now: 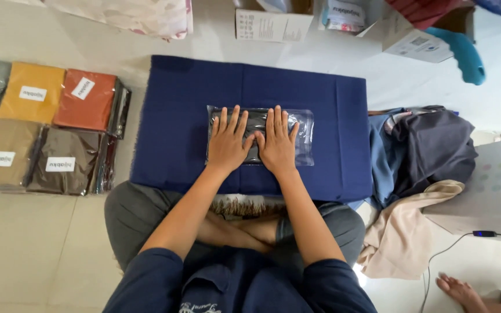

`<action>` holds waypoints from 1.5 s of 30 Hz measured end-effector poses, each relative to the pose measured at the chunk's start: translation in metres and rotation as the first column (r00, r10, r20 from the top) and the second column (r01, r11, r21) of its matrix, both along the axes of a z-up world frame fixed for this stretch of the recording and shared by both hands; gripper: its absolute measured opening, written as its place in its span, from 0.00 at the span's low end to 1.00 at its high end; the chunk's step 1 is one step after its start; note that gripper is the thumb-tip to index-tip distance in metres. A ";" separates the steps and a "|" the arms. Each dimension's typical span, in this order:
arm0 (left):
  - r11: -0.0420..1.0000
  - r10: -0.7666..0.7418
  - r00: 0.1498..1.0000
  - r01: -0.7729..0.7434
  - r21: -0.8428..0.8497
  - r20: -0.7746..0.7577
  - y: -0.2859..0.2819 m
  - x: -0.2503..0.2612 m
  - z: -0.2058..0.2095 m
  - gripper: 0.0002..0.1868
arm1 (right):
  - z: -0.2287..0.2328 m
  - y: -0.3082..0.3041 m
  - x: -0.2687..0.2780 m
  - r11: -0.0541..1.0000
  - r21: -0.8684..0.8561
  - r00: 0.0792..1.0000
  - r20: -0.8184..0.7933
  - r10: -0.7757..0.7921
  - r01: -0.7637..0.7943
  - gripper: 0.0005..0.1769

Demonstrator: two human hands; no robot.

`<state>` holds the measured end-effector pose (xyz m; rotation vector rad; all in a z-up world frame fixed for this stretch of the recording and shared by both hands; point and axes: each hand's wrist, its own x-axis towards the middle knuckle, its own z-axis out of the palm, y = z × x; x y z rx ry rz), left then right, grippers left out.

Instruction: The person uses a lint roller to clean pieces of fabric on a blue mat, folds the fabric by hand into rectangular shapes, and places the folded items into plastic bags with labels.

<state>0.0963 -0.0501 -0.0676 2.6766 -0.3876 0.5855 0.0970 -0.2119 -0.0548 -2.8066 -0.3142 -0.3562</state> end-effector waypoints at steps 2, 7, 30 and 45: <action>1.000 -0.003 0.999 0.002 -0.018 -0.042 0.000 -0.001 -0.006 0.33 | -0.006 -0.002 -0.001 1.000 0.008 0.999 -0.032 -0.005 0.005 0.39; 1.000 -0.009 0.989 0.008 -0.009 -0.150 0.002 0.003 -0.008 0.36 | -0.012 -0.003 0.005 0.999 -0.047 0.991 -0.132 -0.025 0.019 0.40; 0.994 -0.004 0.820 -0.059 -0.092 -0.572 -0.032 0.114 -0.004 0.22 | -0.039 -0.078 -0.086 0.822 0.263 0.828 0.120 -0.548 0.505 0.16; 0.553 -0.434 0.890 0.142 -0.821 -0.139 0.027 -0.018 0.197 0.08 | 0.099 -0.056 -0.053 0.405 0.904 0.985 0.167 -0.043 -0.136 0.05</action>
